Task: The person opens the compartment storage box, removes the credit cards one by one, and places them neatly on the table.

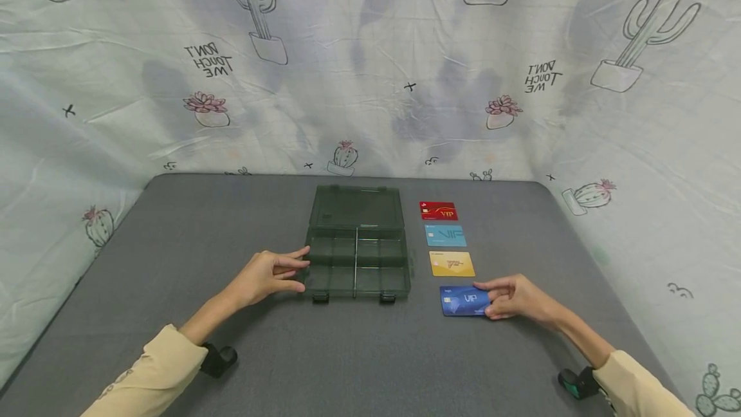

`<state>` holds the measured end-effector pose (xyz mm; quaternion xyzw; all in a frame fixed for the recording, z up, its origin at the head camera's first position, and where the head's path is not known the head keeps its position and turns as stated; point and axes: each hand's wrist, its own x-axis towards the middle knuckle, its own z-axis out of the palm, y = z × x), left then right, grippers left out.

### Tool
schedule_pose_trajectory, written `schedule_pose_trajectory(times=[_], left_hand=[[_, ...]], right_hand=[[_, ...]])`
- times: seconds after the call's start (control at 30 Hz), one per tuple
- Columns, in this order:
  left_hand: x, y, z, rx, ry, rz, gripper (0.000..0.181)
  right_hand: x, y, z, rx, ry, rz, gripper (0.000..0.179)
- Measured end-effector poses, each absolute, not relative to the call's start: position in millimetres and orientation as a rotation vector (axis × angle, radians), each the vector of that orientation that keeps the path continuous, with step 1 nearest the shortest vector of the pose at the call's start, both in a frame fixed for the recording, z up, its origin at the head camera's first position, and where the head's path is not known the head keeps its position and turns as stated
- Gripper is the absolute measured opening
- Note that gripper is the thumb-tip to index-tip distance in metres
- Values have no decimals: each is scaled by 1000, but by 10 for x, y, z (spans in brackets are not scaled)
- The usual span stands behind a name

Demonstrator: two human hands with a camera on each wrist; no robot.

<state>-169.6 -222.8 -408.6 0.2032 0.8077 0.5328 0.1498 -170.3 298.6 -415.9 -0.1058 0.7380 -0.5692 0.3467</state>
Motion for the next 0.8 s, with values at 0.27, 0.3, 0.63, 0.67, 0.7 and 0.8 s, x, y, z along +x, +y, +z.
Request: schedule_pose_trajectory(times=[0.27, 0.3, 0.63, 0.67, 0.7, 0.8], left_hand=[[-1693, -2225, -4069, 586, 2317, 1530, 54], [-1693, -2223, -4067, 578, 2314, 1532, 54], [-1680, -2218, -4085, 588, 2356, 1491, 54], [-1677, -2215, -4083, 589, 2361, 1489, 53], [-1674, -2214, -4082, 597, 2367, 1486, 53], [-1666, -2212, -4077, 602, 2376, 1486, 52]], right_hand=[[-1758, 2944, -4111, -354, 1979, -1391, 61], [-1766, 2938, -4106, -365, 1985, -1382, 61], [-1834, 2858, -4047, -472, 2057, -1244, 59], [-1838, 2847, -4035, -480, 2063, -1231, 59], [-1842, 2837, -4024, -486, 2070, -1216, 59], [-1848, 2811, -4001, -493, 2091, -1181, 59]])
